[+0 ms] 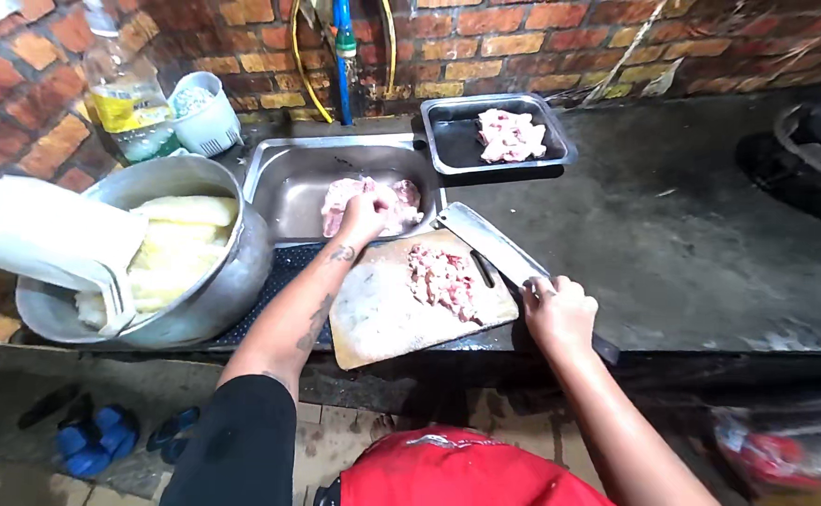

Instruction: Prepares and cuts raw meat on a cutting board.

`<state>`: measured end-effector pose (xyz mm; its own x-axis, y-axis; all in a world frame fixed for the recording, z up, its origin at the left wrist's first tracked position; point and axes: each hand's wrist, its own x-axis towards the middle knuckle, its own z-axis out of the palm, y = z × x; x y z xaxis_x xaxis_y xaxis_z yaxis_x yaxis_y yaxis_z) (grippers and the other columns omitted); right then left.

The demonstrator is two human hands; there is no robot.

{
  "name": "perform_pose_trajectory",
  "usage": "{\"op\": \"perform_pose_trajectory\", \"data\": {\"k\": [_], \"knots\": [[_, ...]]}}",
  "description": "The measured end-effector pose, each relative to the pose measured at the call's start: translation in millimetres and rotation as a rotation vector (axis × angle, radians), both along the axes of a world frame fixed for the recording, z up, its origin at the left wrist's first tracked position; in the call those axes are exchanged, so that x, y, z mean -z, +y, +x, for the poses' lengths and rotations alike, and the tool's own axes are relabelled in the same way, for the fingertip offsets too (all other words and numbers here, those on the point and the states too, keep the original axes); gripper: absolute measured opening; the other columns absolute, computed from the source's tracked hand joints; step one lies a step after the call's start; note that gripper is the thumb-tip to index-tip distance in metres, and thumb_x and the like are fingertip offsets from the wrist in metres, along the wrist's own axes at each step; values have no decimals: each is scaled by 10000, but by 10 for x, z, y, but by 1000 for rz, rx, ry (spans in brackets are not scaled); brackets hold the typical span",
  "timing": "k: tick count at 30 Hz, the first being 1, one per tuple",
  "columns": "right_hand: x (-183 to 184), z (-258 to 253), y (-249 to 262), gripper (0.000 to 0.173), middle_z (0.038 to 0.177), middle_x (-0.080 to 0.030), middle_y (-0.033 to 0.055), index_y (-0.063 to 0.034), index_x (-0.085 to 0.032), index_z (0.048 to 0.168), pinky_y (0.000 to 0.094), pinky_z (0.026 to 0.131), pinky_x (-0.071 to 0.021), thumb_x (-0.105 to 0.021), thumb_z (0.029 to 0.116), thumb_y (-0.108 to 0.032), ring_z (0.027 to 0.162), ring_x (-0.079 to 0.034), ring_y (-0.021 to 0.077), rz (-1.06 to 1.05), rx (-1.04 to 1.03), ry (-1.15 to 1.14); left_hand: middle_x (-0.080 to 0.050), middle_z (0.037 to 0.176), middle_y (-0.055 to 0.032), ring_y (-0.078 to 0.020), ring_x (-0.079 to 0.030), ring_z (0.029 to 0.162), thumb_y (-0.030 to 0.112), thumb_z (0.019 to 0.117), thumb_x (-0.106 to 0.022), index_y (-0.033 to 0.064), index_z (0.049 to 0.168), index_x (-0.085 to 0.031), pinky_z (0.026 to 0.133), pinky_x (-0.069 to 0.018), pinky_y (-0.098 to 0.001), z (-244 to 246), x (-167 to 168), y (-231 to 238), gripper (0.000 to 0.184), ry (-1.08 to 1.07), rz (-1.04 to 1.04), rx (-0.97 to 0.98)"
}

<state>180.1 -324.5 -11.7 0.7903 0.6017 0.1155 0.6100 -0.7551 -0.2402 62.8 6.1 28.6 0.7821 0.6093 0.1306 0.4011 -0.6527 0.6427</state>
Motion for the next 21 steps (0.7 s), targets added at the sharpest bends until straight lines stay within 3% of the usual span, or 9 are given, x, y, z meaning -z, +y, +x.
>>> {"op": "perform_pose_trajectory", "data": {"k": [2,4,8,10,13,15,17,19,21], "knots": [[134,-118,-48,292,1292,-616,313,-40,-711,1256,728,928,-418,-581,1036,-180,1230,-555,542,82,26,-44,-727,1091,-207,-344,-689,1082,69,971,-601,-23,1101,-733,994,-516,-537,203,53,251,207,105,34,17],[367,-176,-88,350,1386,-577,309,-58,-684,1326,736,987,-381,-547,1013,-138,1299,-514,551,172,66,-112,-712,1154,-227,-381,-673,1130,65,971,-593,-11,1184,-713,1010,-501,-582,460,159,395,256,255,56,105],[681,-109,-100,444,1383,-604,277,-72,-701,1306,718,1047,-341,-466,983,-267,1302,-531,528,337,130,-237,-648,1302,-258,-449,-606,1243,49,866,-720,59,1371,-635,1023,-480,-657,1018,512,485,513,547,179,332],[693,-88,-93,475,1384,-605,272,-77,-701,1303,712,1055,-339,-441,981,-311,1304,-535,518,338,147,-226,-574,1403,-263,-479,-504,1341,136,845,-795,124,1440,-598,1033,-461,-674,1266,690,493,627,691,264,395],[672,-73,-94,477,1389,-606,264,-83,-704,1295,711,1056,-336,-433,976,-312,1307,-537,513,318,168,-210,-440,1562,-235,-484,-366,1460,174,901,-743,135,1461,-580,1063,-427,-694,1550,906,425,585,816,274,378],[662,-66,-89,475,1386,-612,254,-88,-708,1292,708,1055,-338,-435,974,-310,1302,-540,512,320,174,-210,-389,1612,-202,-482,-330,1481,171,922,-707,146,1443,-605,1066,-397,-727,1626,1001,441,531,799,265,344],[647,-63,-88,466,1387,-612,252,-89,-707,1295,700,1055,-340,-440,976,-301,1300,-542,505,321,174,-204,-453,1557,-235,-494,-347,1468,222,958,-693,109,1423,-611,1087,-352,-742,1617,1009,537,486,728,212,371],[641,-59,-86,457,1379,-620,248,-93,-714,1283,697,1049,-346,-449,970,-294,1292,-548,504,330,174,-207,-570,1415,-279,-470,-458,1398,248,1022,-643,8,1362,-611,1142,-346,-667,1567,872,620,417,582,58,368],[640,-56,-98,454,1384,-619,242,-101,-715,1284,694,1057,-339,-449,973,-297,1301,-544,499,334,178,-196,-609,1331,-287,-411,-575,1280,253,1073,-568,-33,1369,-564,1108,-425,-581,1485,594,665,411,442,-176,287]]}}
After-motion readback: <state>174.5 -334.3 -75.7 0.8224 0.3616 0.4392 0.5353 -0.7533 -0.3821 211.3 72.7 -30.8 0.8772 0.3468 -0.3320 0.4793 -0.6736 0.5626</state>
